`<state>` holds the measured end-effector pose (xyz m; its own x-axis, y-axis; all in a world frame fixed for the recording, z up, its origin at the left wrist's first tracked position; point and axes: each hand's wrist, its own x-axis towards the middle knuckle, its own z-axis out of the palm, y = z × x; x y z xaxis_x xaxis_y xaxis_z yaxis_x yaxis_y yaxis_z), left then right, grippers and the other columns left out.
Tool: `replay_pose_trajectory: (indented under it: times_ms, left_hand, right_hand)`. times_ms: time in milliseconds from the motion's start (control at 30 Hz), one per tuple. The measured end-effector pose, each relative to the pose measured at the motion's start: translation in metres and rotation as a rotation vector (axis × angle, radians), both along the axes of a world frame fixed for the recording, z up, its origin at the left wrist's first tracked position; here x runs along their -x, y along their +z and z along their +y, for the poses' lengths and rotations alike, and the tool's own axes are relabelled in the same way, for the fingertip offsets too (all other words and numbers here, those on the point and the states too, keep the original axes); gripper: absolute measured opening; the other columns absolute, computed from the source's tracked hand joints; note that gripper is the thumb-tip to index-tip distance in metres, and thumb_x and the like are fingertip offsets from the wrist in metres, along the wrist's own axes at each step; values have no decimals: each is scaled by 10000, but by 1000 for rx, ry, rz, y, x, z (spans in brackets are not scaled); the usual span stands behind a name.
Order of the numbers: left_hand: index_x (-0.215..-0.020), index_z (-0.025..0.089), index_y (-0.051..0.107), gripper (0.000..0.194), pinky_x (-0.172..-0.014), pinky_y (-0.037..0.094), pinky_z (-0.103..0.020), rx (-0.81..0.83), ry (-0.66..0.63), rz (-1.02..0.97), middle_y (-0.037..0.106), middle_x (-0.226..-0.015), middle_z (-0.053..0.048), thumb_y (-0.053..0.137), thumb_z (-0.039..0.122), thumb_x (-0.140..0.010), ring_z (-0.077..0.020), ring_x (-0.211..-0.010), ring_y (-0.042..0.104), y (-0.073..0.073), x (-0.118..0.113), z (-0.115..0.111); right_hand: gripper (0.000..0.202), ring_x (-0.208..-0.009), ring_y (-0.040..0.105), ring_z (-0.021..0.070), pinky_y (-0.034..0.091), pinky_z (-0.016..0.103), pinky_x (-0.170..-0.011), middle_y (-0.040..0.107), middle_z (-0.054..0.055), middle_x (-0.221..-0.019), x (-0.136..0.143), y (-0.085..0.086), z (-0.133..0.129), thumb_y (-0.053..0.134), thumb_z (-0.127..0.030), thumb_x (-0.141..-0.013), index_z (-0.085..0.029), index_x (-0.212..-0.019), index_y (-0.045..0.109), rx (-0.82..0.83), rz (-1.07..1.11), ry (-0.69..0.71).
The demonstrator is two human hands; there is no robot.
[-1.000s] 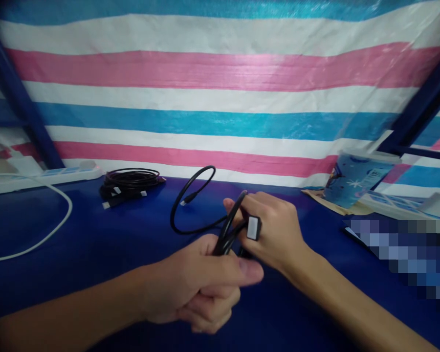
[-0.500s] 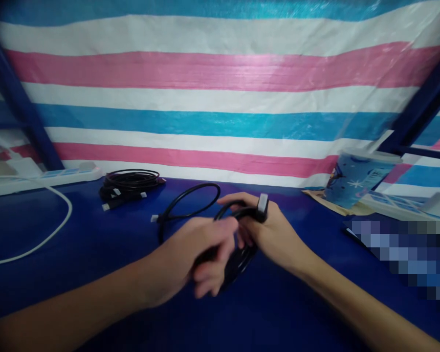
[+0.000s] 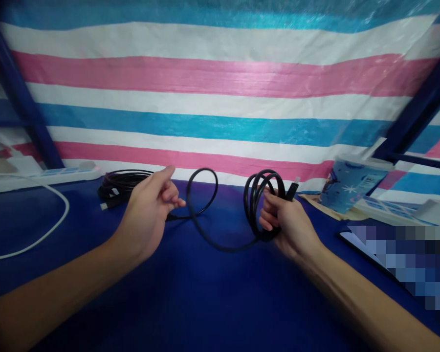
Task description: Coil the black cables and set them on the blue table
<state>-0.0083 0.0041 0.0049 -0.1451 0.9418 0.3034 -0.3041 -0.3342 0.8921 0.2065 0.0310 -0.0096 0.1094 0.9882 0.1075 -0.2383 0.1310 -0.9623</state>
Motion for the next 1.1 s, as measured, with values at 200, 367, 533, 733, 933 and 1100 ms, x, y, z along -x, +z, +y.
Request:
replay_pose_trajectory:
  times_ms: [200,367,533,733,933,1100]
  left_hand:
    - [-795,194,474,440,-608,368,-225,223,-405,221,436,-682,47,750,488,-620,-83,-610,421,-20,-22,-14]
    - [-836,197,551,367,-758,401,-241,-7,-547,405,578,-901,-6,798,320,-594,-136,-845,530,-19,-24,-32]
    - [-596,166,529,246,-635,404,-205,-61,-802,482,547,-646,15,590,276,-807,-100,-667,533,-10,-28,-53]
    - [-439,166,362,447,-447,268,-235,207,-1109,243,341,-389,69,609,332,-772,-40,-362,278,0,-19,-47]
    - [-476,168,347,364,-411,147,-219,159,-705,166,233,-395,106,661,172,-661,-17,-364,186,-2,-9,-19]
    - [-518,166,458,234,-390,264,-204,143,-591,458,338,-371,86,624,195,-681,-50,-343,349,-2,-2,-9]
  right_hand:
    - [151,-402,149,51,196,161,-302,216,-93,-519,12,6,-9,662,-189,-748,-194,-770,513,117,126,-23]
    - [183,-388,254,59,295,183,-340,276,-81,-497,38,4,-28,670,-267,-753,-205,-711,504,139,70,14]
    - [225,-410,384,103,344,232,-383,382,-63,-486,55,-8,-38,630,-334,-794,-194,-969,609,31,-264,92]
    - [270,-491,544,142,413,245,-429,542,-19,-557,33,-5,-28,527,-337,-852,-158,-1041,601,-407,-681,248]
    - [163,-441,503,90,396,202,-449,589,-33,-580,10,21,-35,483,-59,-773,-201,-800,557,-891,-1152,69]
    - [126,-432,474,110,344,219,-400,572,-10,-555,17,21,-51,482,-233,-875,-205,-833,598,-502,-966,413]
